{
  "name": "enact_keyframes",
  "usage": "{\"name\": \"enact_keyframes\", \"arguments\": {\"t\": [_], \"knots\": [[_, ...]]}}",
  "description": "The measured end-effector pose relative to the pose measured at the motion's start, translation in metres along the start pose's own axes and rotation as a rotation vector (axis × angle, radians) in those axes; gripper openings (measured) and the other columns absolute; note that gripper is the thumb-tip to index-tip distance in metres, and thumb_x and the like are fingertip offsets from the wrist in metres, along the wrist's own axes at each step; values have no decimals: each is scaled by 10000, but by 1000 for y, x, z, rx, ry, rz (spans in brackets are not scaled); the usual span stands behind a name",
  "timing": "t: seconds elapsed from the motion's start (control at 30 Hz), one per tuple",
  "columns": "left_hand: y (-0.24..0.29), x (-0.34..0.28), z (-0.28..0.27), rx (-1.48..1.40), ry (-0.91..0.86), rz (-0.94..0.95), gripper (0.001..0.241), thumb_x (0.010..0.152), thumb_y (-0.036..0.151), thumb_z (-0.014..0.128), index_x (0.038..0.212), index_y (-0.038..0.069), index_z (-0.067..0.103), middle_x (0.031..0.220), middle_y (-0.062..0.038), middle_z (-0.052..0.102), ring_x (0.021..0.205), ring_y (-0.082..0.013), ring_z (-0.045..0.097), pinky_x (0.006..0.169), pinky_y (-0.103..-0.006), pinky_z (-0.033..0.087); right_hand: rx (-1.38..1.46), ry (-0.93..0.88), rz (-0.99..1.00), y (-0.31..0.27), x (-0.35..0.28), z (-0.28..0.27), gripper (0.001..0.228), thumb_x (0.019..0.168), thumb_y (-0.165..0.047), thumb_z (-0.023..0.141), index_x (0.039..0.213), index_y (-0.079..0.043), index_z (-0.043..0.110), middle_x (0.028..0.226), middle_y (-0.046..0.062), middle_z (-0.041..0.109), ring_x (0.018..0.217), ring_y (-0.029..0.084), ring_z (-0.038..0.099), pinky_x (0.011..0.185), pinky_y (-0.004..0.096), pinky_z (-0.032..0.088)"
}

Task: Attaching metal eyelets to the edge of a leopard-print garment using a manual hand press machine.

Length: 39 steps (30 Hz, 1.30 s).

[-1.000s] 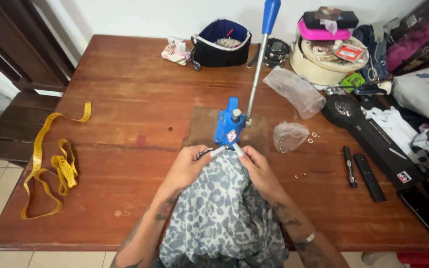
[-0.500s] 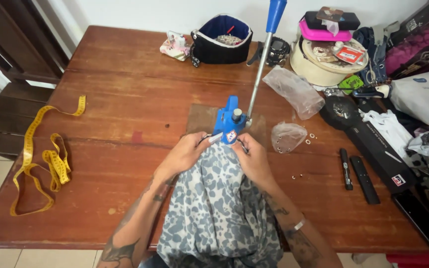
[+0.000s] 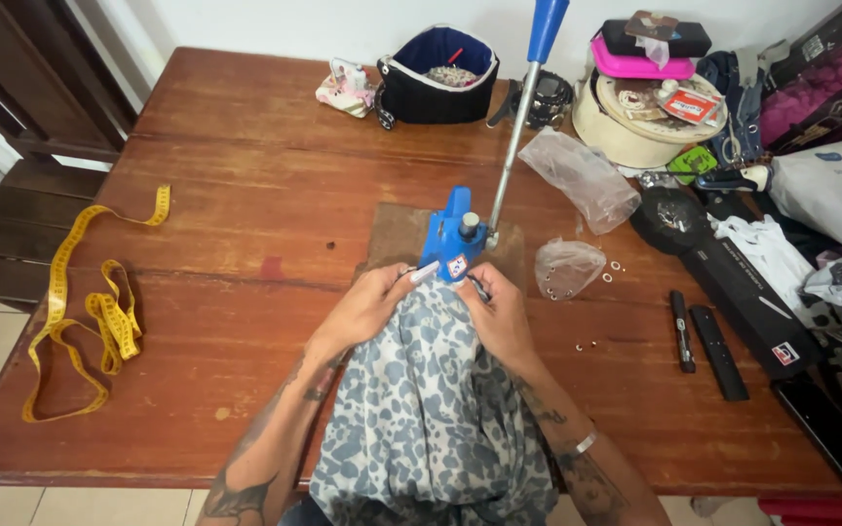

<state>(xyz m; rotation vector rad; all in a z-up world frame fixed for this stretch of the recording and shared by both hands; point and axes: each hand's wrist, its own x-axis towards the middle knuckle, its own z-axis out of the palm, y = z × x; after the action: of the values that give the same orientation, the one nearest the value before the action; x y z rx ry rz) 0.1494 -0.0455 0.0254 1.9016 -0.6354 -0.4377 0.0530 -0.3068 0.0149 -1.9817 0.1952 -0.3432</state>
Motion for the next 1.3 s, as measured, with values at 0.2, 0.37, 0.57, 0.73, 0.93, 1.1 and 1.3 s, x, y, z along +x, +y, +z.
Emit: {"name": "enact_keyframes", "arguments": {"t": [0.2, 0.37, 0.57, 0.73, 0.93, 1.1, 1.3], "knots": [[11, -3, 0, 25, 14, 0, 465, 1293, 425, 598, 1056, 42, 713, 965, -327, 803, 1018, -501, 810, 970, -633, 621, -9, -11, -2, -8, 4, 0, 201, 1171, -336, 843, 1064, -167, 824, 679, 31, 674, 703, 151, 577, 683, 329, 519], [4, -5, 10, 83, 40, -49, 435, 1295, 451, 597, 1096, 83, 717, 1012, -320, 829, 1099, -542, 841, 976, -657, 639, -48, 28, -16, 0, 5, 0, 206, 1136, -373, 893, 1065, -192, 824, 716, 33, 760, 702, 126, 616, 683, 299, 531], [16, -15, 19, 182, 106, -152, 478, 1277, 558, 576, 1101, 140, 727, 1000, -238, 869, 1141, -522, 856, 1002, -639, 659, -103, 122, -109, -34, -19, -7, 414, 1154, -340, 854, 1387, -197, 543, 1018, 118, 921, 903, 310, 815, 890, 467, 648], [35, -27, 23, 246, 143, -188, 497, 1286, 561, 481, 1189, 157, 753, 1136, -290, 889, 1236, -570, 836, 1111, -721, 646, -359, 123, -475, 2, -8, -16, 194, 1242, -293, 729, 1405, -212, 659, 1477, 63, 840, 1174, 393, 886, 961, 542, 743], [35, -23, 29, 289, 146, -236, 529, 1277, 591, 438, 1242, 178, 767, 1163, -306, 890, 1260, -586, 832, 1148, -717, 646, -509, 98, -860, 5, -10, -29, 263, 1291, -289, 564, 1503, -247, 714, 1741, 48, 734, 1285, 297, 872, 1008, 451, 723], [30, -21, 31, 257, 159, -229, 532, 1262, 593, 431, 1252, 190, 778, 1174, -342, 881, 1266, -629, 811, 1145, -747, 635, -722, 97, -1141, 23, -1, -35, 390, 1311, -285, 494, 1604, -334, 747, 1714, 28, 760, 1288, 188, 875, 1050, 302, 685], [44, -26, 36, 329, 184, -227, 513, 1278, 572, 431, 1286, 197, 782, 1136, -372, 872, 1223, -641, 827, 1121, -753, 649, -547, -87, -1024, -6, -2, -36, 373, 1255, -259, 652, 1575, -269, 843, 1509, 36, 874, 1171, 227, 897, 958, 351, 726]]}}
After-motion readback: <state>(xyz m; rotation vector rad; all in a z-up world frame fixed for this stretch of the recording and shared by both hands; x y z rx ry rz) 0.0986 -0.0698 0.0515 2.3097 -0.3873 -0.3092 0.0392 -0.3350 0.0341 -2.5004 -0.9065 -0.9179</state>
